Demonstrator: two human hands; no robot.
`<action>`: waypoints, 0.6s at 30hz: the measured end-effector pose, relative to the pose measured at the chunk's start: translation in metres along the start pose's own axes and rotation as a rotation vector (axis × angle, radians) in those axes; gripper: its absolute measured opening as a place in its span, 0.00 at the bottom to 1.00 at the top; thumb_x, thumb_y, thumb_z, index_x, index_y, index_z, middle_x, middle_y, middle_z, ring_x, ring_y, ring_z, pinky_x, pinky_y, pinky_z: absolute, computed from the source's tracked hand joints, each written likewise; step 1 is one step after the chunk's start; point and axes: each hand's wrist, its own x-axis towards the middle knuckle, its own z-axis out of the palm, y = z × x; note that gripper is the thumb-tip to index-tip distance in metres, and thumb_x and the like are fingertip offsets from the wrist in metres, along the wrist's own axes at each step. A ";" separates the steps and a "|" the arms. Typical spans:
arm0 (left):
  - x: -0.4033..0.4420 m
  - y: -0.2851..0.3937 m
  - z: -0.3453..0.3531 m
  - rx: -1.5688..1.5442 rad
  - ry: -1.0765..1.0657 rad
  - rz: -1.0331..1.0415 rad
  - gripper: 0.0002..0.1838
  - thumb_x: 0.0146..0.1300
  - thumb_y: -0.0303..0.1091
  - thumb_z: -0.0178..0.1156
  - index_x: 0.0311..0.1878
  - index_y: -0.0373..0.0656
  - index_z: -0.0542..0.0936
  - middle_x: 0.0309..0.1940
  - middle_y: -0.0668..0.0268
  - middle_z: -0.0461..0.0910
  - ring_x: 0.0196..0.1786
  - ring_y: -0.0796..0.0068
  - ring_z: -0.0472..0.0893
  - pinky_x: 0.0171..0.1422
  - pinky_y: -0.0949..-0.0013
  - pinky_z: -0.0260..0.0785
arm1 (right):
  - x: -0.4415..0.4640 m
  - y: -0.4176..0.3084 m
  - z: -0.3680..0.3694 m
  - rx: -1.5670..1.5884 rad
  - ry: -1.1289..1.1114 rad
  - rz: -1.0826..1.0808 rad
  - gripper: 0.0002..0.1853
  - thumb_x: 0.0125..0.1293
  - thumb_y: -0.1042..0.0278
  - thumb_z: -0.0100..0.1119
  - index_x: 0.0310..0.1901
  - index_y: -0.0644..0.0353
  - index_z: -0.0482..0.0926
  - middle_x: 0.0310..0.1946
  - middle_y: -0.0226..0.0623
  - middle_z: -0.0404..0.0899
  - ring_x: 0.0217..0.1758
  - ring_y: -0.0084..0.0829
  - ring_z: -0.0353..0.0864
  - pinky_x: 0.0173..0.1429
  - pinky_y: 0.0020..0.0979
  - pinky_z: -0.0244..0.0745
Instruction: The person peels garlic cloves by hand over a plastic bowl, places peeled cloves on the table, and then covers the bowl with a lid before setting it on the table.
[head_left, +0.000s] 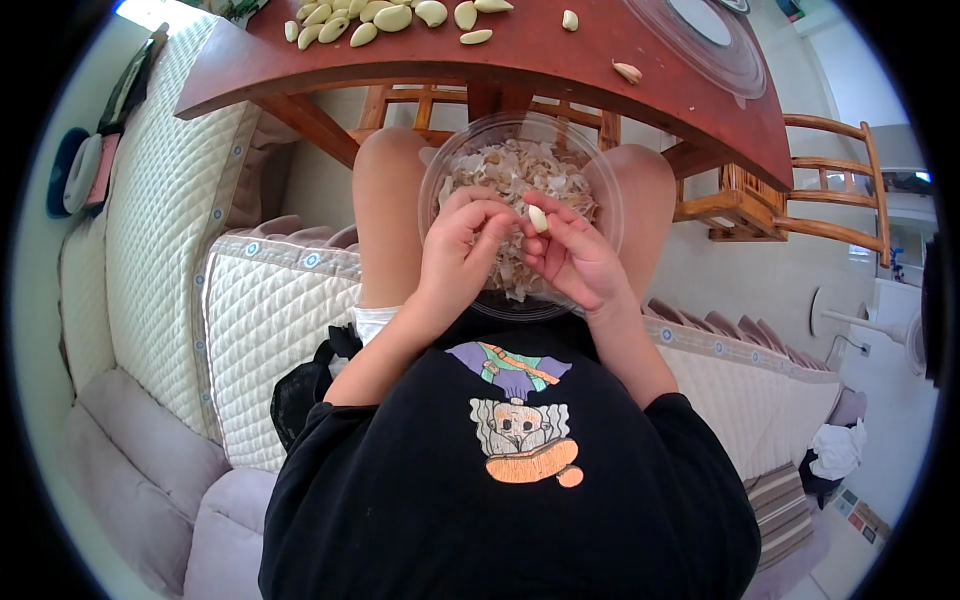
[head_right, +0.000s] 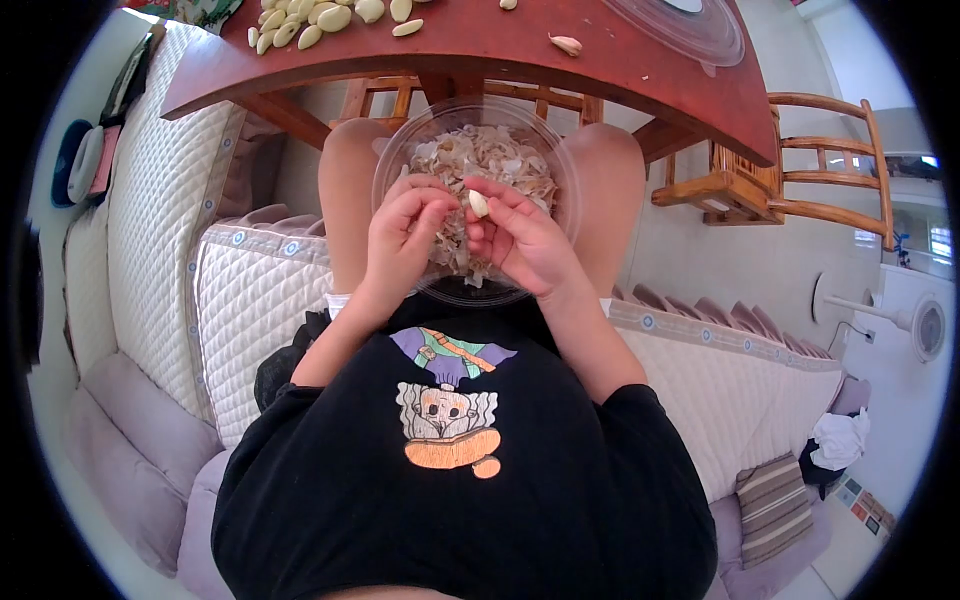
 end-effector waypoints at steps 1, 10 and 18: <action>0.000 0.004 0.000 0.010 -0.002 -0.012 0.05 0.60 0.22 0.60 0.40 0.34 0.78 0.37 0.65 0.75 0.37 0.77 0.76 0.42 0.76 0.70 | 0.000 0.001 0.000 -0.042 0.016 -0.019 0.17 0.71 0.68 0.49 0.60 0.61 0.69 0.39 0.31 0.76 0.37 0.21 0.76 0.46 0.25 0.75; -0.001 0.012 0.002 0.201 -0.039 0.133 0.12 0.50 0.18 0.65 0.40 0.38 0.80 0.37 0.60 0.78 0.39 0.67 0.79 0.43 0.70 0.73 | -0.003 0.004 0.008 -0.322 0.087 -0.128 0.15 0.69 0.72 0.51 0.56 0.62 0.73 0.44 0.34 0.79 0.43 0.22 0.79 0.49 0.25 0.77; -0.001 0.008 0.003 0.301 0.042 0.349 0.11 0.48 0.25 0.67 0.38 0.42 0.82 0.32 0.66 0.81 0.34 0.66 0.79 0.38 0.68 0.72 | -0.002 0.006 0.006 -0.262 0.063 -0.140 0.14 0.69 0.72 0.52 0.55 0.64 0.73 0.43 0.34 0.79 0.42 0.23 0.80 0.48 0.27 0.79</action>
